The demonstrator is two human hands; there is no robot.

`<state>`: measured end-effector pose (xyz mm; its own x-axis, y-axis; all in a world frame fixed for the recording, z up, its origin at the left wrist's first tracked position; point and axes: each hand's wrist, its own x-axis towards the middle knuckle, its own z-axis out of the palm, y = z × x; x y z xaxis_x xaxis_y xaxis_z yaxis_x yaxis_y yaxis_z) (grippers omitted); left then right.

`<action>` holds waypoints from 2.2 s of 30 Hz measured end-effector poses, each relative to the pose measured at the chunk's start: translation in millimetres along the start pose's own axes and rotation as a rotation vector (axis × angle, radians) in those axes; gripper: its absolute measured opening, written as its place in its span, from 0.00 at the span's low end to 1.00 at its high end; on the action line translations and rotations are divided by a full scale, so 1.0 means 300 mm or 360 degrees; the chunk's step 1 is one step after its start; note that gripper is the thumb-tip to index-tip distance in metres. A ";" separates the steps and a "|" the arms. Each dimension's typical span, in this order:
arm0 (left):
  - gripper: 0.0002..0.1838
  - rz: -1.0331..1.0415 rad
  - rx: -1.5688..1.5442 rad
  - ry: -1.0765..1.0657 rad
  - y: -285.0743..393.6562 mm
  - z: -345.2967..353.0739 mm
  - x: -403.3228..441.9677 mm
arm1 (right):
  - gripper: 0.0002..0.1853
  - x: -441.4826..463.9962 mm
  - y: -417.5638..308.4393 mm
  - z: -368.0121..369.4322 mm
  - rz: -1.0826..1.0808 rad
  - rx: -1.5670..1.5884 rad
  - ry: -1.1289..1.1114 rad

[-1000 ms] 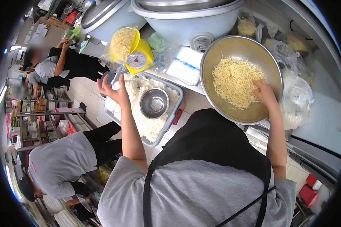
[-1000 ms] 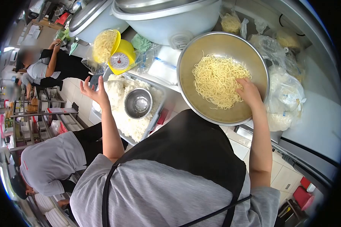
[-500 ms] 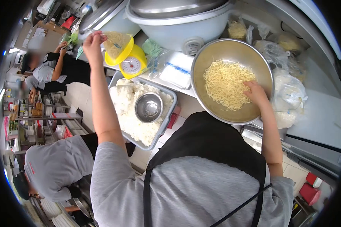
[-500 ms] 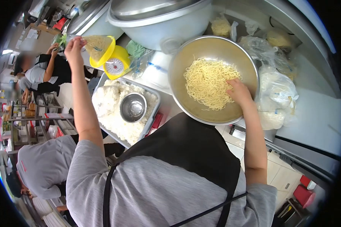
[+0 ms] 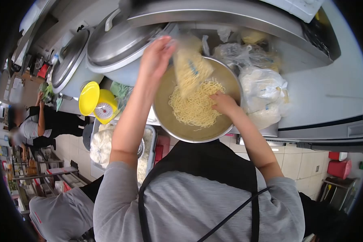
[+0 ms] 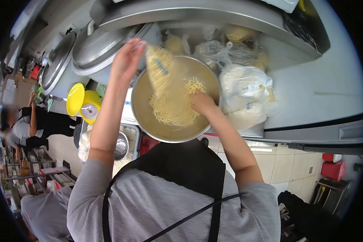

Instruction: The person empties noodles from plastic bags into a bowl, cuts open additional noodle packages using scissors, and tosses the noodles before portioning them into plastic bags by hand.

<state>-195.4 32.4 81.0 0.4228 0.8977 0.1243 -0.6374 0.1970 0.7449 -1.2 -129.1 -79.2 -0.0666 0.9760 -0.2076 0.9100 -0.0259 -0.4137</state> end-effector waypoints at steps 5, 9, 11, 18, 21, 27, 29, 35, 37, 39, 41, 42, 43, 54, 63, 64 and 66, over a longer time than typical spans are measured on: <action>0.07 0.0175 0.0091 -0.0058 -0.196 0.225 0.265 | 0.20 -0.029 -0.041 -0.076 -0.0116 0.0070 0.0380; 0.07 0.0285 0.0006 -0.0132 -0.305 0.202 0.419 | 0.12 -0.038 -0.036 -0.255 -0.0219 0.0371 0.0797; 0.06 0.0090 0.0192 0.0237 -0.418 0.060 0.525 | 0.10 0.005 0.024 -0.325 -0.0198 0.0291 0.0957; 0.11 -0.0272 0.1049 0.0464 -0.540 -0.134 0.476 | 0.07 0.251 0.262 -0.390 0.0074 -0.0918 0.1362; 0.16 0.0267 0.1752 0.0205 -0.528 -0.076 0.430 | 0.09 0.423 0.350 -0.520 0.0343 0.0078 0.0681; 0.22 0.0060 0.1876 -0.0236 -0.501 0.133 0.412 | 0.20 0.498 0.293 -0.608 -0.0248 0.0512 0.1451; 0.22 0.0377 0.2035 -0.0309 -0.496 0.160 0.436 | 0.20 0.466 0.274 -0.606 -0.0249 0.0472 0.1700; 0.18 0.0840 0.2562 -0.0399 -0.580 0.089 0.515 | 0.19 0.480 0.473 -0.605 -0.0233 0.1213 0.1496; 0.17 0.0782 0.2401 -0.0411 -0.599 0.058 0.553 | 0.18 0.451 0.483 -0.616 -0.0145 0.0291 0.1532; 0.14 0.0758 0.2328 -0.0492 -0.611 0.048 0.569 | 0.17 0.393 0.432 -0.624 -0.0166 -0.0294 0.1471; 0.12 0.0654 0.2220 -0.0381 -0.613 0.108 0.537 | 0.11 0.299 0.271 -0.623 0.0106 -0.0266 0.1801; 0.11 0.0609 0.2177 -0.0315 -0.616 0.141 0.517 | 0.11 0.308 0.244 -0.608 0.0107 -0.0267 0.1801; 0.11 0.0565 0.2132 -0.0248 -0.624 0.170 0.500 | 0.12 0.325 0.229 -0.585 0.0175 -0.0038 0.1584; 0.10 0.0054 0.1594 -0.0611 -0.646 0.327 0.334 | 0.22 0.530 0.435 -0.255 0.0032 0.0117 0.0534; 0.19 0.0261 0.2591 -0.0750 -0.568 0.303 0.408 | 0.27 0.360 0.393 -0.432 0.0358 0.1037 0.0433; 0.20 0.0254 0.2477 -0.0840 -0.592 0.269 0.444 | 0.24 0.378 0.472 -0.380 0.0422 0.1229 0.0482; 0.18 0.0244 0.2412 -0.0770 -0.638 0.244 0.486 | 0.23 0.274 0.483 -0.397 0.0481 0.1527 0.0540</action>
<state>35.3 96.6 4.5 0.7611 0.6091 0.2228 0.3835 -0.6997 0.6028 174.0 -27.0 -50.7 0.3609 0.9058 -0.2217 0.1562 -0.2931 -0.9432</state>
